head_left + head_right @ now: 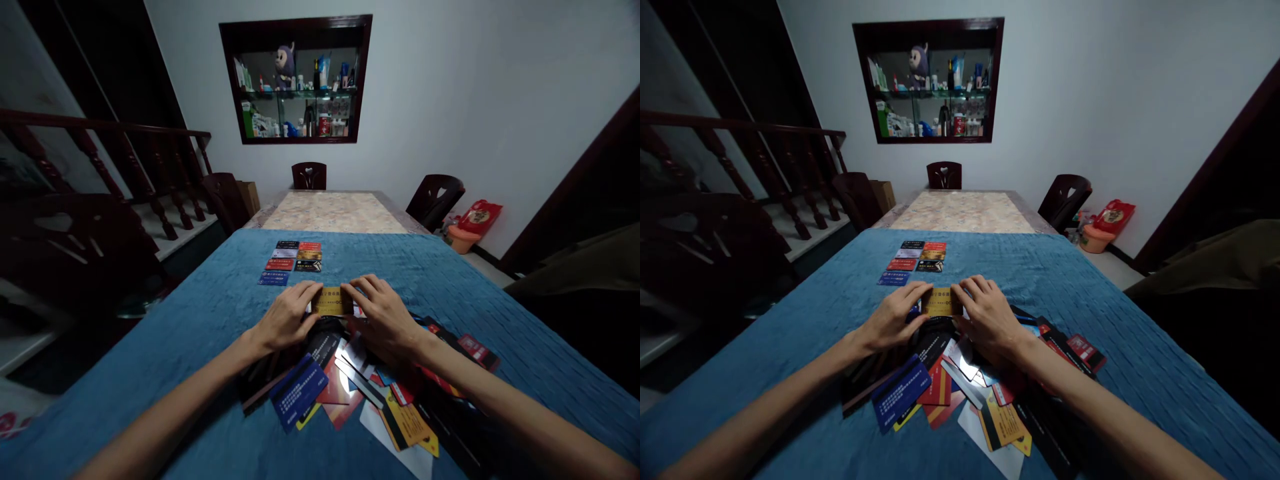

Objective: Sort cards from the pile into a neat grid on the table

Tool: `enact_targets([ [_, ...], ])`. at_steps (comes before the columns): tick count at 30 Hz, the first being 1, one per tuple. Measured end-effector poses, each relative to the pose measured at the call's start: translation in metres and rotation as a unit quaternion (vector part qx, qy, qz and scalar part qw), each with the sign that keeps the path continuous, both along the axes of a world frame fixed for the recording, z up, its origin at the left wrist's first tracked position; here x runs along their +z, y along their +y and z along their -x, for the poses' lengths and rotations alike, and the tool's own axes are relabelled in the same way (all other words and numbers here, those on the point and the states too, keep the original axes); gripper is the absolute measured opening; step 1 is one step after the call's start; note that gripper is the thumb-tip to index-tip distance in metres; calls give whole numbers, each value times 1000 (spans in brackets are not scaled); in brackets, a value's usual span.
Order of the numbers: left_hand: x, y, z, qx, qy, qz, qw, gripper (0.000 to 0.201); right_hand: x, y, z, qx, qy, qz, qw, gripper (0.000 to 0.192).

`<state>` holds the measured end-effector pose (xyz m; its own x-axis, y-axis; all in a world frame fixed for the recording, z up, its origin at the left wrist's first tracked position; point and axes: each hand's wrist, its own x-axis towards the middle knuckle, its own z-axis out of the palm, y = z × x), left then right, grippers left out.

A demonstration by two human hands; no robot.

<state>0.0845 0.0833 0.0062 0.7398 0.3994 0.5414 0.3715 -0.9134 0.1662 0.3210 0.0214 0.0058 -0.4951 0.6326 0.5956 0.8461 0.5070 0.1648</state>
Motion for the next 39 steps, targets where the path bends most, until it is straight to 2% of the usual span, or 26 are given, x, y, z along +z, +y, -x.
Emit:
enact_targets([
  [4, 3, 14, 1, 19, 44, -15, 999, 55, 0, 17, -2, 2, -3, 8, 1000, 40],
  [10, 12, 39, -1, 44, 85, 6, 995, 50, 2, 47, -3, 3, 4, 56, 998, 40],
  [18, 29, 89, -8, 68, 144, 3, 987, 45, 7, 97, -2, -39, 18, 111, 993, 39],
  [24, 36, 124, -16, 111, 189, -11, 976, 40, 12, 132, -1, -53, 33, 147, 987, 41],
  [32, 34, 167, -25, 145, 213, 2, 966, 39, 12, 172, 1, -87, 49, 193, 976, 34],
  [39, 25, 198, -33, 155, 224, 34, 961, 36, 2, 199, 6, -130, 50, 233, 962, 29],
])
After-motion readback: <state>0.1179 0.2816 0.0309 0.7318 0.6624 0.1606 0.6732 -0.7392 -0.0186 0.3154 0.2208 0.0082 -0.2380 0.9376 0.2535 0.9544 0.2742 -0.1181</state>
